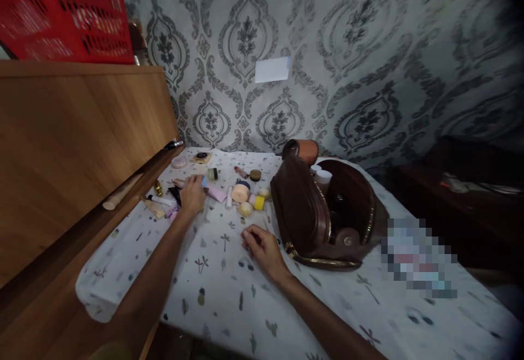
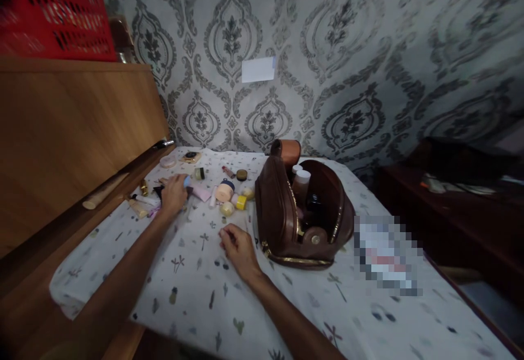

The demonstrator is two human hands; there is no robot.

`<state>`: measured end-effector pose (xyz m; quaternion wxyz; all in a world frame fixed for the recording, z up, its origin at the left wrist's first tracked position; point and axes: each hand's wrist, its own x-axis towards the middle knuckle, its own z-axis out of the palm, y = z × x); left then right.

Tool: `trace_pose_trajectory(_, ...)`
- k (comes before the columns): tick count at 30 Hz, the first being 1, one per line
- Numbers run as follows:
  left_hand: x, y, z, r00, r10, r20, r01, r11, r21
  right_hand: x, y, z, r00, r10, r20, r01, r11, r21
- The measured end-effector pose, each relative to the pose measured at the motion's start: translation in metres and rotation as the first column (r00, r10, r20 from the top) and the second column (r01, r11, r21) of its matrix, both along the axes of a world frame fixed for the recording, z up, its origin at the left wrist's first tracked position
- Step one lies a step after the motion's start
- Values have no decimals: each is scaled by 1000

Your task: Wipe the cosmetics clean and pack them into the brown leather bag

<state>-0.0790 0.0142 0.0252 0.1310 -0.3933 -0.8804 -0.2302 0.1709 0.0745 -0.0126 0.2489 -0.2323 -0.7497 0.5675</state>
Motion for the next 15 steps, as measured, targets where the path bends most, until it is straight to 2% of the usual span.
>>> trace_pose_trajectory(3, -22, -14, 3, 984, 180, -7, -180, 984, -5, 0, 0, 1, 1000, 9, -7, -9, 1000, 13)
trace_pose_trajectory(5, -32, -20, 1, 972, 236, 1, -235, 971, -33, 1, -1, 2, 1000, 16, -6, -16, 1000, 17)
trace_pose_trajectory(10, -43, -23, -7, 977, 214, 19, -210, 969, -130, 1, 0, 2, 1000, 18, 12, -18, 999, 31)
trace_pose_trajectory(15, -42, -21, -3, 980, 198, 12, -193, 964, -181, 1, 0, 1, 1000, 20, 21, -21, 999, 44)
